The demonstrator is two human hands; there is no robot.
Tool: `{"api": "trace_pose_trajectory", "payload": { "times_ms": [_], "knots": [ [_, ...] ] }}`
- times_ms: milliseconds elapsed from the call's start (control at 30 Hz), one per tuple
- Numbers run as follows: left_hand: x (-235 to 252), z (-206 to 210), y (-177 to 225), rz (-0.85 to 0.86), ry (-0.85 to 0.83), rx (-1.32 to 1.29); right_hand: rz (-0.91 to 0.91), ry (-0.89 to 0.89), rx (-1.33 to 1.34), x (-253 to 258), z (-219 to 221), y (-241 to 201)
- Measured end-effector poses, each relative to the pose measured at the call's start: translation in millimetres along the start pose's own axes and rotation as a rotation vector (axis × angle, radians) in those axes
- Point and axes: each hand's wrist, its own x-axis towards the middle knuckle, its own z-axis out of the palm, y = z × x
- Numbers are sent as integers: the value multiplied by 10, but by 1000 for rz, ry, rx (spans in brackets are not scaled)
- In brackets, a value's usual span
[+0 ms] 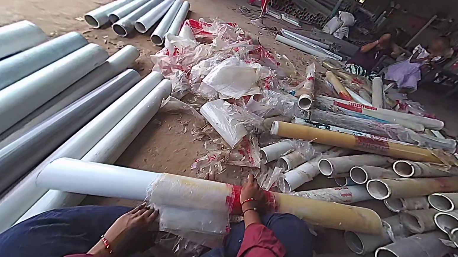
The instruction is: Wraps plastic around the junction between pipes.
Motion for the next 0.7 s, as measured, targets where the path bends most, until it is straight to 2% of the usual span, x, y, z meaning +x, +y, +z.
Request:
{"api": "trace_pose_trajectory", "payload": {
  "times_ms": [133, 200, 333, 367, 467, 500, 533, 633, 700],
  "knots": [
    [-326, 115, 311, -116, -114, 59, 12, 35, 11, -59, 47, -14],
    [-456, 184, 430, -171, -111, 37, 13, -14, -15, -78, 11, -53],
    [-423, -197, 641, -268, -421, -2, -19, -37, -67, -104, 66, -55],
    [-374, -266, 643, -233, -356, -4, -27, -24, -66, -109, 78, -43],
    [-103, -385, 662, -42, 203, -115, -47, 30, -80, -190, 123, -40],
    [30, -367, 699, -15, 264, -182, -52, 25, -94, -232, 156, -31],
    [173, -322, 741, -24, 208, -234, -53, 27, -96, -243, 169, -27],
    [360, 94, 895, -92, -230, -303, -45, 70, -89, -239, 203, -35],
    [292, 360, 971, -69, -282, -321, -44, 133, -81, -179, 236, -29]
  ]
}}
